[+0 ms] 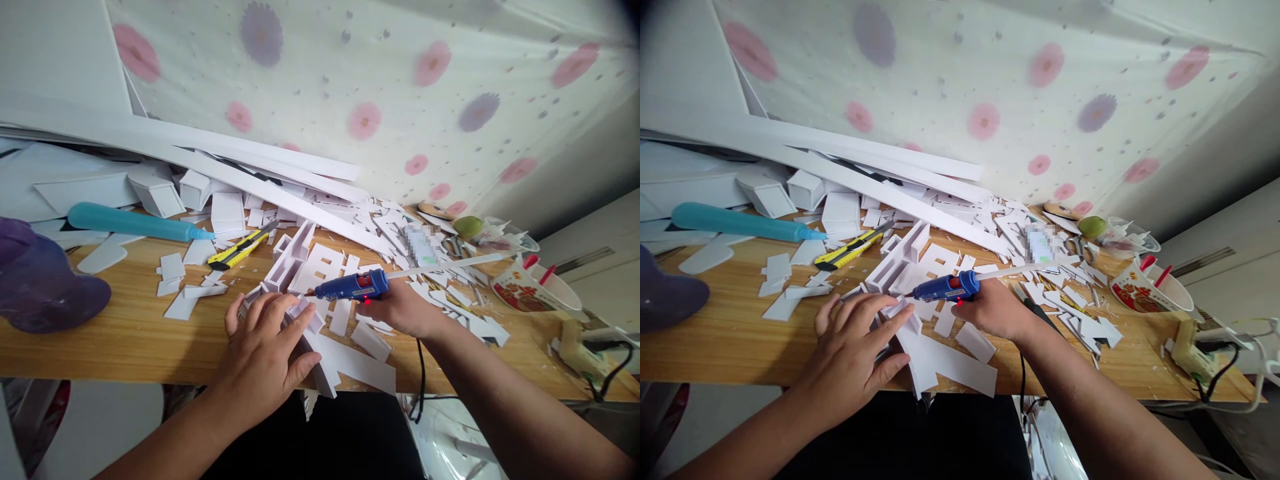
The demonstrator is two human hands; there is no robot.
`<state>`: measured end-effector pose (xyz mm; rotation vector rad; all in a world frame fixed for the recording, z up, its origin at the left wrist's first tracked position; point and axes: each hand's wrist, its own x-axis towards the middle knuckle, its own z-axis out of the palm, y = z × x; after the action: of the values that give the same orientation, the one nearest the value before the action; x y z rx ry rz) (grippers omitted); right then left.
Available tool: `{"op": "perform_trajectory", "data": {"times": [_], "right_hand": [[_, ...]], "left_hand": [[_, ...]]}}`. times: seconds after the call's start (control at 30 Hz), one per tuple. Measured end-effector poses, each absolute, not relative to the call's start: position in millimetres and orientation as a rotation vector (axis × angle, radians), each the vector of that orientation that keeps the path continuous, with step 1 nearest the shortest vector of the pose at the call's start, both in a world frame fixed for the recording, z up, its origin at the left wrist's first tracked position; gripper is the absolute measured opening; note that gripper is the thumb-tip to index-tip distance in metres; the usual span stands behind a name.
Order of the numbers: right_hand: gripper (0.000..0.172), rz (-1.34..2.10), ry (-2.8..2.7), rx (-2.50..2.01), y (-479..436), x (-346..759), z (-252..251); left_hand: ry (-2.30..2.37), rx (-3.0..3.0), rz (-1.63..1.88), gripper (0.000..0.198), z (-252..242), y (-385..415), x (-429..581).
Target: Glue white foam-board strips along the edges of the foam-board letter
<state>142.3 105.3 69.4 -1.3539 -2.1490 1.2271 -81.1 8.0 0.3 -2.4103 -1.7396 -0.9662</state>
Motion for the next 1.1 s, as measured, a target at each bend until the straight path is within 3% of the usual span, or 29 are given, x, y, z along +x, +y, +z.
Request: {"op": "perform_trajectory", "data": {"times": [0.27, 0.7, 1.1], "right_hand": [[0.009, 1.231, -2.133, -1.352, 103.5, 143.1, 67.6], [0.013, 1.518, -1.804, -1.494, 100.2, 149.0, 49.9], [0.021, 1.472, -1.637, -1.439, 76.4, 179.7, 44.4]], "left_hand": [[-1.715, -2.394, -0.978, 0.043, -1.2, 8.6, -81.6], [-1.697, -2.41, -0.879, 0.042, 2.5, 7.0, -83.6], [-1.631, -2.396, -0.773, 0.048, 4.9, 6.1, -85.4]]}}
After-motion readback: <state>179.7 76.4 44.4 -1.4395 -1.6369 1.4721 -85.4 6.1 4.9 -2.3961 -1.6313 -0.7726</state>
